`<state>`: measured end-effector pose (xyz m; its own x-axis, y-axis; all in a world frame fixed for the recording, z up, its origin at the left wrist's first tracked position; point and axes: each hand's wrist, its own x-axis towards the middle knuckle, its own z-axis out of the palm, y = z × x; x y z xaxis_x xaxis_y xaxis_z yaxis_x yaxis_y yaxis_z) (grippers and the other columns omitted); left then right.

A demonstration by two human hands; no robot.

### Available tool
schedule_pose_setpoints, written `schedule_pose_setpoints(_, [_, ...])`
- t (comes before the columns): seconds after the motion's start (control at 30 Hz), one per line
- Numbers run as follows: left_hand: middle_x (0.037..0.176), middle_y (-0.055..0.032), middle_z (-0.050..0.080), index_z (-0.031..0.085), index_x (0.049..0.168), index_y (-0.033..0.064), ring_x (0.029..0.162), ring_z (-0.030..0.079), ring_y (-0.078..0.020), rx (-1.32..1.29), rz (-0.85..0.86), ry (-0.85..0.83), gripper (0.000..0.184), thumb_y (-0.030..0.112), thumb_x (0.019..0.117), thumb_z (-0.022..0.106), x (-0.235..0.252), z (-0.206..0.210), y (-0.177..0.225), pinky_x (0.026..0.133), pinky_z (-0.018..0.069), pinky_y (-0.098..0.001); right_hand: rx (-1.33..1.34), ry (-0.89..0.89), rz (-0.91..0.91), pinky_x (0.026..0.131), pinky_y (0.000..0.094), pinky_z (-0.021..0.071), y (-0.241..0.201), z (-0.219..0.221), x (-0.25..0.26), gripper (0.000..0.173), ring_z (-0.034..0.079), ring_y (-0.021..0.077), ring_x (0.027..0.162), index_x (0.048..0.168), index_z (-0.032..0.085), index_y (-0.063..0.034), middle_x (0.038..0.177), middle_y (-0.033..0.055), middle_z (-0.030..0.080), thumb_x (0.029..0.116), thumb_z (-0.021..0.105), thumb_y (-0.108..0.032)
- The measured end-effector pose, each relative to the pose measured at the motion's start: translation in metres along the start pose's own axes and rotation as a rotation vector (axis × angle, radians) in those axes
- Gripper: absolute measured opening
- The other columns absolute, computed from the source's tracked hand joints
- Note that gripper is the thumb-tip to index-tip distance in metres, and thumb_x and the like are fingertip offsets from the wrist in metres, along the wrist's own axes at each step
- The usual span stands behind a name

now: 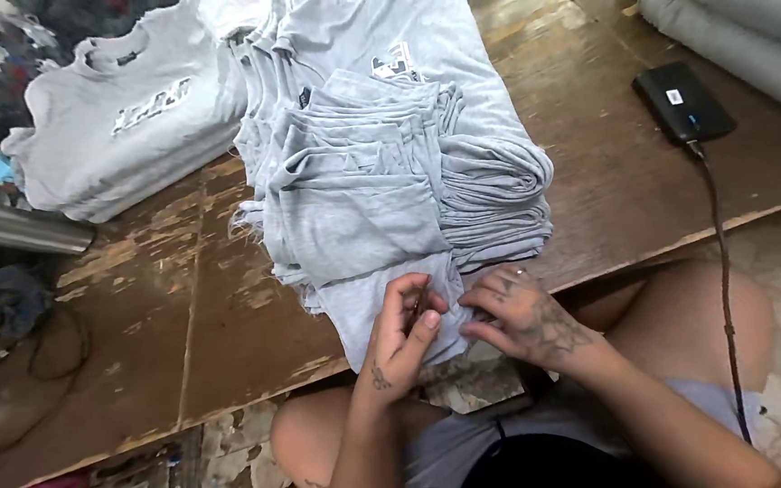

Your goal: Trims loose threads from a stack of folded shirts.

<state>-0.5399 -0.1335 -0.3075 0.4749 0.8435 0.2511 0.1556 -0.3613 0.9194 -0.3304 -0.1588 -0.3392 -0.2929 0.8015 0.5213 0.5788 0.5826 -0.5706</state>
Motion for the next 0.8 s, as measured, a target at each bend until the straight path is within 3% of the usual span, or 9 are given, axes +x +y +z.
schedule_pose_setpoints(0.1, [0.102, -0.0080, 0.068, 0.053, 0.126, -0.0082, 0.086, 0.065, -0.0066, 0.234, -0.012, -0.065, 0.048, 0.035, 0.1064, 0.045, -0.005, -0.002, 0.006, 0.074, 0.0550, -0.0246, 0.021, 0.021, -0.050, 0.090, 0.0448, 0.0559, 0.008, 0.004, -0.002, 0.017, 0.072, 0.0299, 0.089, 0.090, 0.073, -0.0043, 0.087, 0.0123, 0.073, 0.0971, 0.060, -0.012])
schedule_pose_setpoints(0.17, [0.110, -0.0129, 0.070, 0.059, 0.129, -0.0052, 0.094, 0.067, -0.0130, 0.409, -0.010, -0.120, 0.044, 0.029, 0.1044, 0.047, -0.008, -0.004, 0.013, 0.082, 0.0562, -0.0306, 0.059, -0.004, -0.073, 0.090, 0.0415, 0.0568, 0.014, -0.006, -0.006, 0.019, 0.072, 0.0298, 0.091, 0.091, 0.071, -0.0031, 0.088, 0.0133, 0.073, 0.0993, 0.056, -0.011])
schedule_pose_setpoints(0.33, [0.110, -0.0121, 0.072, 0.070, 0.124, 0.0047, 0.094, 0.072, -0.0236, 0.670, 0.073, -0.209, 0.032, 0.019, 0.0986, 0.055, -0.010, -0.003, 0.024, 0.076, 0.0592, -0.0418, 0.226, 0.028, -0.093, 0.104, 0.0401, 0.0506, 0.020, -0.013, -0.016, 0.025, 0.070, 0.0252, 0.089, 0.090, 0.067, -0.0007, 0.084, 0.0136, 0.069, 0.1035, 0.048, -0.011])
schedule_pose_setpoints(0.47, [0.103, -0.0110, 0.075, 0.073, 0.121, 0.0055, 0.085, 0.075, -0.0253, 0.845, 0.144, -0.116, 0.031, 0.011, 0.0981, 0.053, -0.013, 0.006, 0.026, 0.065, 0.0596, -0.0418, 0.417, 0.029, -0.104, 0.115, 0.0425, 0.0393, 0.017, -0.013, -0.020, 0.031, 0.069, 0.0204, 0.085, 0.089, 0.064, -0.0004, 0.082, 0.0133, 0.067, 0.1074, 0.045, -0.017])
schedule_pose_setpoints(0.53, [0.103, -0.0114, 0.075, 0.072, 0.121, 0.0032, 0.087, 0.074, -0.0228, 0.778, 0.120, -0.086, 0.031, 0.013, 0.1006, 0.051, -0.012, 0.003, 0.024, 0.070, 0.0598, -0.0394, 0.444, 0.006, -0.112, 0.118, 0.0441, 0.0354, 0.013, -0.014, -0.023, 0.033, 0.067, 0.0194, 0.081, 0.086, 0.064, -0.0010, 0.078, 0.0122, 0.065, 0.1068, 0.047, -0.020])
schedule_pose_setpoints(0.6, [0.105, -0.0114, 0.072, 0.067, 0.126, -0.0039, 0.090, 0.069, -0.0137, 0.517, 0.036, -0.026, 0.035, 0.017, 0.1018, 0.053, -0.011, -0.001, 0.022, 0.080, 0.0573, -0.0294, 0.383, 0.016, -0.091, 0.113, 0.0448, 0.0401, 0.007, -0.016, -0.021, 0.037, 0.066, 0.0200, 0.073, 0.080, 0.062, -0.0011, 0.071, 0.0121, 0.064, 0.1058, 0.052, -0.025])
schedule_pose_setpoints(0.7, [0.101, -0.0029, 0.069, 0.055, 0.128, -0.0118, 0.075, 0.065, -0.0018, 0.115, -0.055, 0.146, 0.037, 0.016, 0.1029, 0.053, -0.009, 0.002, 0.012, 0.063, 0.0559, -0.0188, 0.178, 0.026, -0.047, 0.092, 0.0432, 0.0548, -0.002, -0.011, -0.008, 0.028, 0.069, 0.0273, 0.092, 0.099, 0.072, -0.0068, 0.094, 0.0154, 0.070, 0.0999, 0.063, -0.034])
schedule_pose_setpoints(0.73, [0.100, -0.0010, 0.069, 0.053, 0.128, -0.0116, 0.071, 0.064, -0.0010, 0.070, -0.073, 0.182, 0.036, 0.014, 0.1035, 0.051, -0.008, 0.004, 0.008, 0.058, 0.0546, -0.0178, 0.112, 0.026, -0.046, 0.088, 0.0455, 0.0571, -0.002, -0.005, -0.003, 0.023, 0.070, 0.0316, 0.099, 0.105, 0.075, -0.0085, 0.103, 0.0175, 0.071, 0.0986, 0.064, -0.028])
schedule_pose_setpoints(0.8, [0.099, -0.0010, 0.069, 0.054, 0.129, -0.0120, 0.070, 0.062, -0.0011, 0.080, -0.090, 0.188, 0.035, 0.011, 0.1029, 0.049, -0.008, 0.004, 0.005, 0.057, 0.0530, -0.0177, 0.050, 0.110, -0.079, 0.082, 0.0427, 0.0592, 0.006, 0.008, 0.000, 0.014, 0.072, 0.0317, 0.092, 0.095, 0.075, -0.0064, 0.094, 0.0163, 0.074, 0.0954, 0.063, -0.011])
